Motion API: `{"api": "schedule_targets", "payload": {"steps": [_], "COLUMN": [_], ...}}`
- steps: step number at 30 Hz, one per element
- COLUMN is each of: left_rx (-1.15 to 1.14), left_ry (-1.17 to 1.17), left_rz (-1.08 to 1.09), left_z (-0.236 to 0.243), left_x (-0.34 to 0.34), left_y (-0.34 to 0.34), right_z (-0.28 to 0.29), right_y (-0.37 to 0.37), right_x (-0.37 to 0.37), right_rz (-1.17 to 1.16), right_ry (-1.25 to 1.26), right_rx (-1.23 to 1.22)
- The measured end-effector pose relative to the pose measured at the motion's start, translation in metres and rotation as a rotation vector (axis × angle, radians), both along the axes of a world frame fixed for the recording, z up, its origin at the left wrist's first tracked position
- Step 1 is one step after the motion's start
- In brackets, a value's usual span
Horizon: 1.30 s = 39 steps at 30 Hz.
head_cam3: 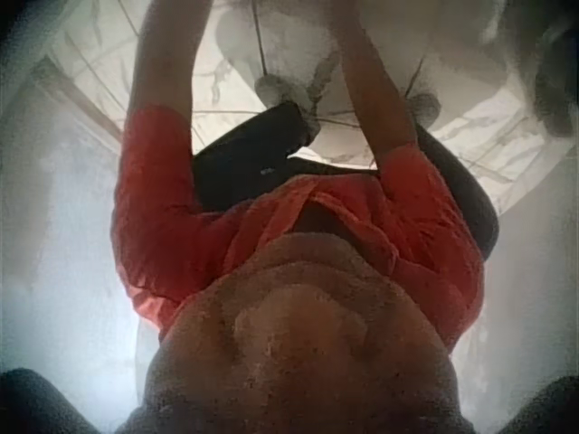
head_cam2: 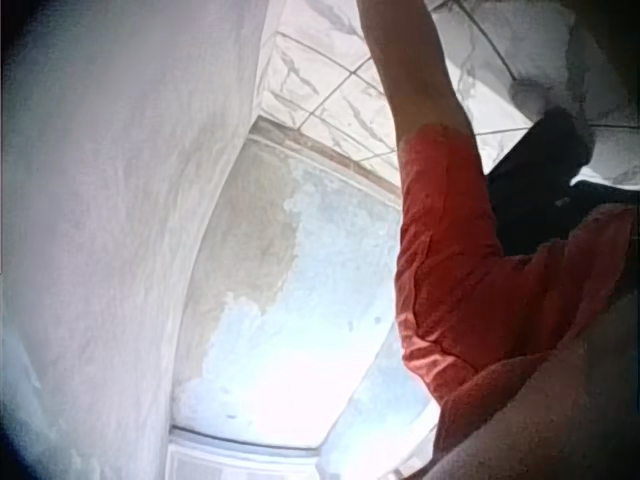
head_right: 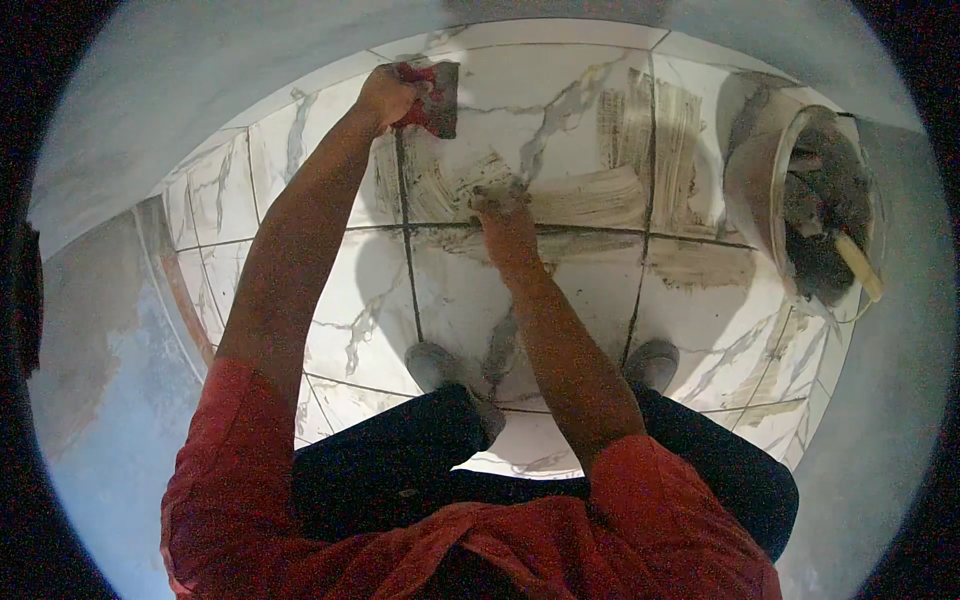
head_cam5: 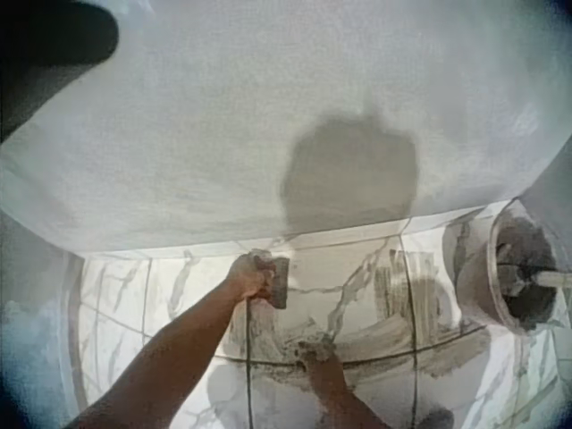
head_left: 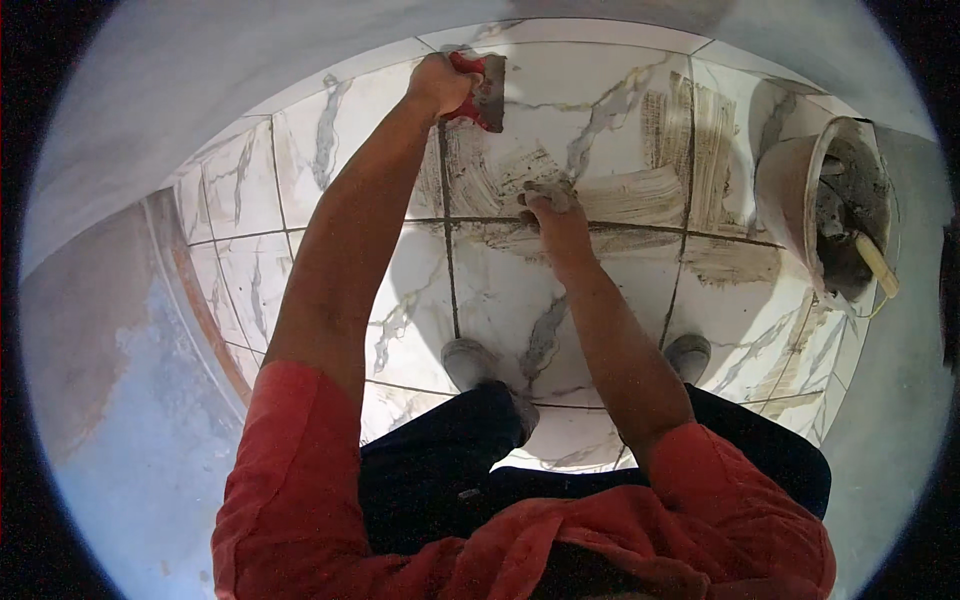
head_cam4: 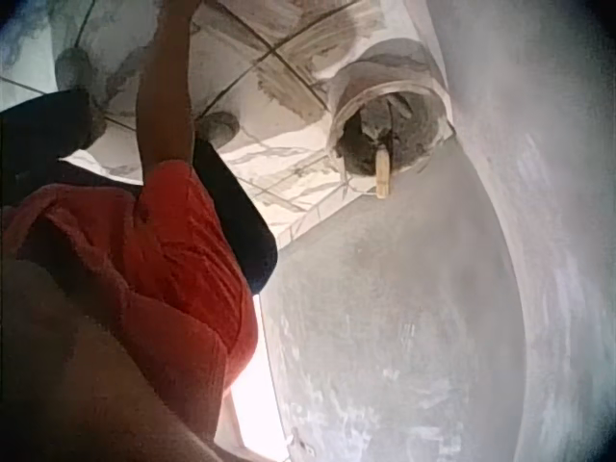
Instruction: Applying grout to the joints between floor tiles using a rubber spreader.
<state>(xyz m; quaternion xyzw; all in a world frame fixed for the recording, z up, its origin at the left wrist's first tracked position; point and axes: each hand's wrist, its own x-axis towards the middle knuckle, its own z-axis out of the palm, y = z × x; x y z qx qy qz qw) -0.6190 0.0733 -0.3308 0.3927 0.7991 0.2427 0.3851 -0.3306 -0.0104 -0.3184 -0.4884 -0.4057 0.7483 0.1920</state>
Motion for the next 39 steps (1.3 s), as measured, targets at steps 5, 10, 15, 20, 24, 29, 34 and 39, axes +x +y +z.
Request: {"api": "schedule_targets", "payload": {"steps": [5, 10, 15, 20, 24, 29, 34, 39], "left_rx": [-0.256, -0.305, -0.386, -0.393, -0.175, -0.158, -0.225, -0.355], "left_ry": [0.550, 0.773, 0.705, 0.753, 0.465, -0.041, 0.739, 0.761], "left_rz": [-0.230, -0.214, -0.114, -0.062, -0.038, 0.117, -0.197, -0.127], "left_z": [0.017, 0.032, 0.025, 0.039, 0.059, 0.060, 0.028, 0.032], "left_x": [-0.009, -0.036, -0.050, -0.062, -0.130, -0.038, -0.032, -0.036], "left_y": [0.007, -0.004, -0.003, -0.024, -0.067, -0.027, -0.002, -0.004], "right_z": [0.004, 0.022, 0.004, 0.016, 0.019, 0.001, 0.014, 0.007], "right_y": [0.029, 0.045, 0.048, 0.053, 0.056, 0.056, 0.048, 0.050], "right_x": [0.013, 0.001, 0.009, 0.020, 0.018, 0.041, 0.029, 0.040], "right_rz": [0.108, -0.129, -0.135, -0.191, -0.136, -0.059, -0.123, -0.138], "right_ry": [-0.221, -0.020, -0.057, 0.010, 0.020, -0.115, -0.100, -0.010], "right_rx": [0.041, -0.162, -0.100, -0.128, -0.046, -0.040, -0.134, -0.115]}}
